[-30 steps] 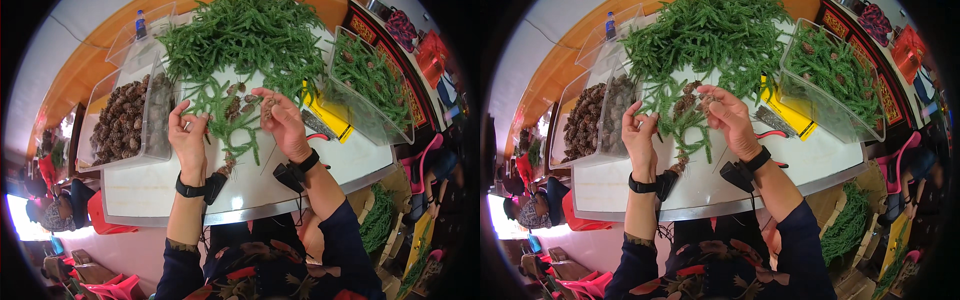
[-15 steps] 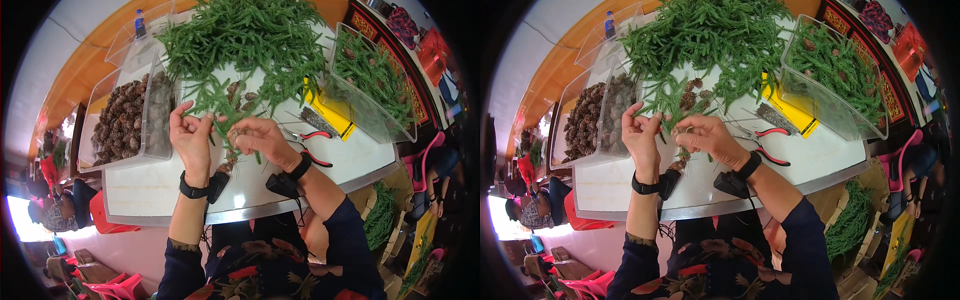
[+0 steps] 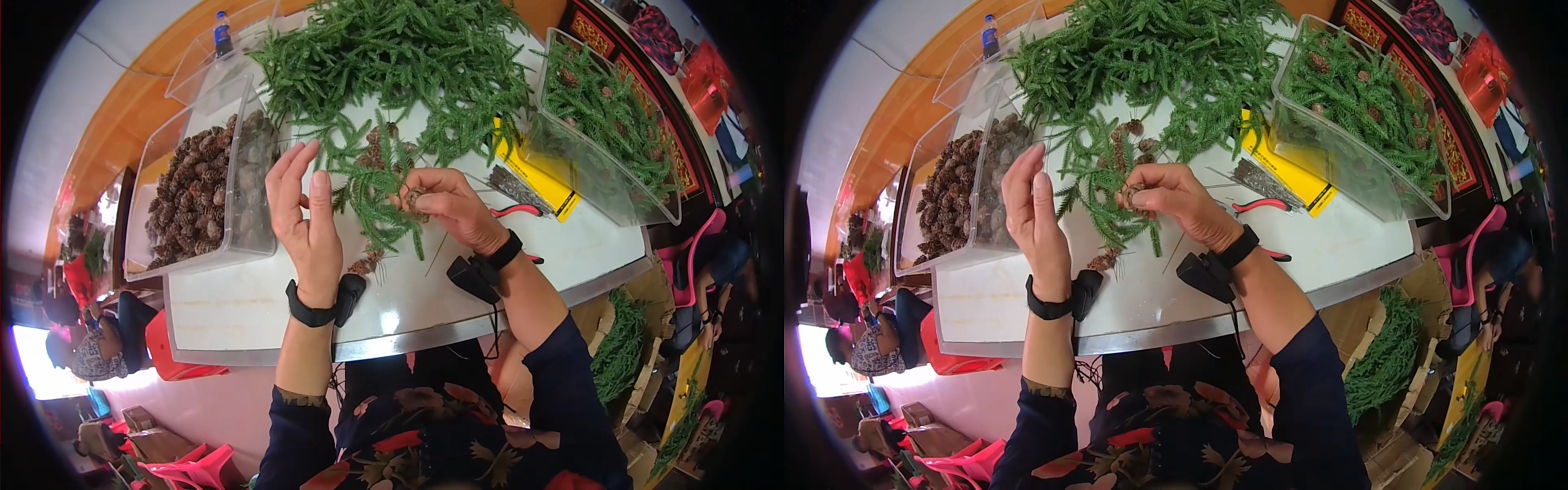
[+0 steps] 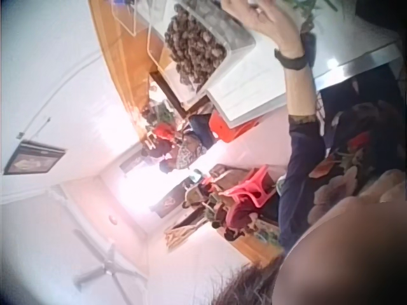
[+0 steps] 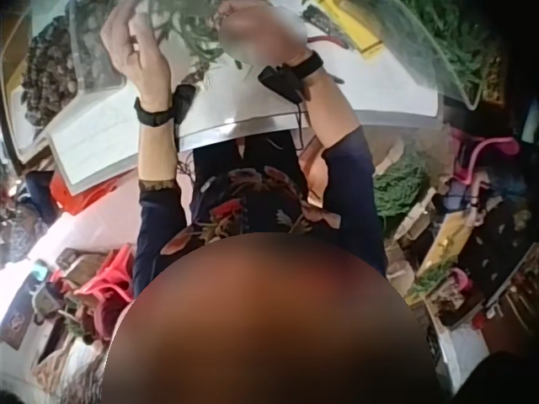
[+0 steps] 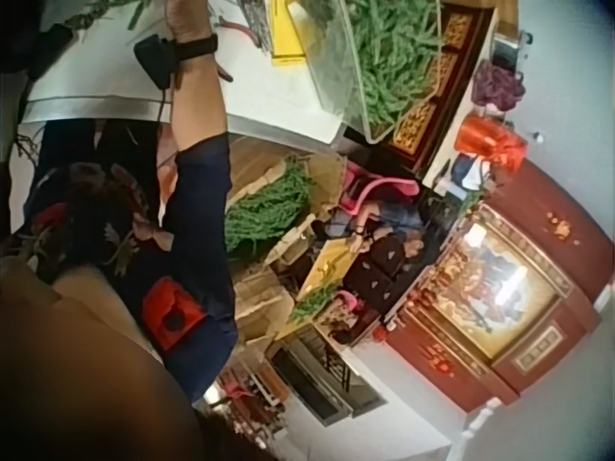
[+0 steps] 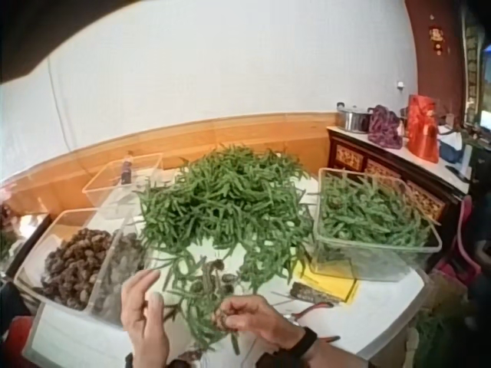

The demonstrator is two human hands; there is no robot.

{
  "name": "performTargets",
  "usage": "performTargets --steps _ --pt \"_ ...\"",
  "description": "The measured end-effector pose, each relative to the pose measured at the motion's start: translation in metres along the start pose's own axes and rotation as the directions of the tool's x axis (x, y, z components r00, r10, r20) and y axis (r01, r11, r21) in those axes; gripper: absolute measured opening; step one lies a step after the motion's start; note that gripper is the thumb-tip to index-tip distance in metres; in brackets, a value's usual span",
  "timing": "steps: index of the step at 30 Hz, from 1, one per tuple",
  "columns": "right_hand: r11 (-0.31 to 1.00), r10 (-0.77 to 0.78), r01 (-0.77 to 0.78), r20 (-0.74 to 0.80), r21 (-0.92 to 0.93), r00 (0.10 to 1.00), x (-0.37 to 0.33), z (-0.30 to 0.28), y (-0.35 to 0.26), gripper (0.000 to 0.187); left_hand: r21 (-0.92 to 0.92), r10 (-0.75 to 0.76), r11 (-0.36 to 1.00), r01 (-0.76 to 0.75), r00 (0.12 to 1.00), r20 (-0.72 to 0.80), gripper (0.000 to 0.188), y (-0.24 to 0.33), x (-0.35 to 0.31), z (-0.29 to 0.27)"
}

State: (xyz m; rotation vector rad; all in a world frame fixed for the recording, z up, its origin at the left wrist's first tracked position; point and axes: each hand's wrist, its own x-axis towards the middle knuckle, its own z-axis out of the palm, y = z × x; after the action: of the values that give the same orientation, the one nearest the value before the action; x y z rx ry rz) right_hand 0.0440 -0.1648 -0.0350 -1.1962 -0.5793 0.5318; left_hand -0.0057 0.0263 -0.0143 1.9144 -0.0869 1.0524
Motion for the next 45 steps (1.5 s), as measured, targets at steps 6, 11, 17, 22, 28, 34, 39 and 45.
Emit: performTargets --steps 6,11,17,22,28,34,39,45 --pt "0.998 0.048 -0.048 0.008 0.051 0.999 -0.002 -0.001 -0.006 0.022 -0.143 -0.228 0.951 0.274 0.935 0.273 0.025 -0.001 -0.004 -0.002" --pt "0.990 0.102 -0.094 -0.072 0.108 0.992 -0.002 -0.003 -0.008 0.022 -0.259 -0.453 0.750 0.609 0.758 0.470 0.024 -0.004 -0.002 -0.006" --pt "0.989 0.045 -0.026 -0.122 0.148 0.992 -0.001 -0.004 -0.001 0.029 -0.398 -0.547 0.538 0.743 0.667 0.506 0.026 0.002 0.000 -0.005" --pt "0.992 0.037 -0.021 -0.125 0.127 0.991 0.000 -0.006 -0.002 0.031 -0.395 -0.590 0.555 0.732 0.681 0.433 0.020 -0.003 -0.002 -0.003" --pt "0.996 0.072 -0.069 -0.065 0.048 0.995 0.000 -0.011 -0.001 0.026 -0.234 -0.513 0.749 0.620 0.767 0.386 0.018 -0.013 -0.005 -0.005" --pt "0.997 0.054 -0.049 -0.086 0.062 0.995 0.000 -0.004 -0.003 0.023 -0.305 -0.603 0.611 0.731 0.679 0.418 0.015 -0.012 -0.004 -0.002" --pt "0.996 -0.020 0.039 -0.212 0.086 0.977 0.000 -0.001 -0.015 0.021 -0.364 -0.588 0.612 0.702 0.712 0.384 0.015 -0.015 -0.006 0.000" --pt "0.974 -0.214 0.227 -0.347 -0.001 0.913 0.000 -0.002 -0.016 0.021 -0.348 -0.623 0.602 0.719 0.695 0.358 0.014 -0.010 -0.006 0.003"
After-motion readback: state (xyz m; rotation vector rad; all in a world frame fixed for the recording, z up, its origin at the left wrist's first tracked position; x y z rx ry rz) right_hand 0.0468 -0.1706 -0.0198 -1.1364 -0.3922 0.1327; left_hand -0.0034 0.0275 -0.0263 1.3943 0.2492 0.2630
